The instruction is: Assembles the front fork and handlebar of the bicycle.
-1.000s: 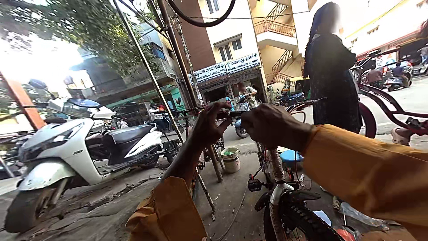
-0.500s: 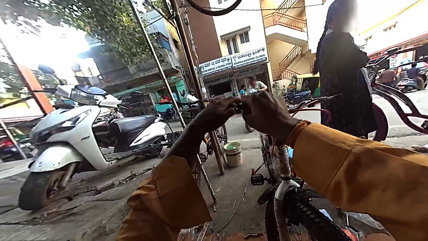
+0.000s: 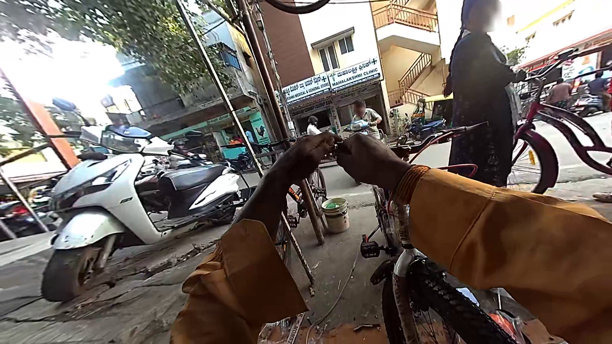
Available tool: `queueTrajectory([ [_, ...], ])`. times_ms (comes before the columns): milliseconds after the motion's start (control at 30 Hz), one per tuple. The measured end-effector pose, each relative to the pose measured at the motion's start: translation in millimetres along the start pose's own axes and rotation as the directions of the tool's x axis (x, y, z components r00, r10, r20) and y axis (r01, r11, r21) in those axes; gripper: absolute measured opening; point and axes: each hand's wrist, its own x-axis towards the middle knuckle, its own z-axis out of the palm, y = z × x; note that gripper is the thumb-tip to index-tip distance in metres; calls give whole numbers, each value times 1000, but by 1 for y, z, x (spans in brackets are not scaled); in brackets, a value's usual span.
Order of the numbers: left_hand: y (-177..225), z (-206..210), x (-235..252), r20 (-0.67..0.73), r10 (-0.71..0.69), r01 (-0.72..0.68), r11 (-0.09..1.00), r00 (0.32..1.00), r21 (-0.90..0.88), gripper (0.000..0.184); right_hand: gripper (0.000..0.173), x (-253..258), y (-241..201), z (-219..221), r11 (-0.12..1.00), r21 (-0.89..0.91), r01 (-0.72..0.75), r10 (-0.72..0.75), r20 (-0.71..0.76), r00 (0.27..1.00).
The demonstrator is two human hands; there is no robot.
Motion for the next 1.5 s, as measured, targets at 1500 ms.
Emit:
queueTrajectory([
  [1500, -17, 42, -5, -330, 392, -156, 813, 859, 560, 30, 22, 11, 0, -21, 942, -309, 129, -137, -5, 991],
])
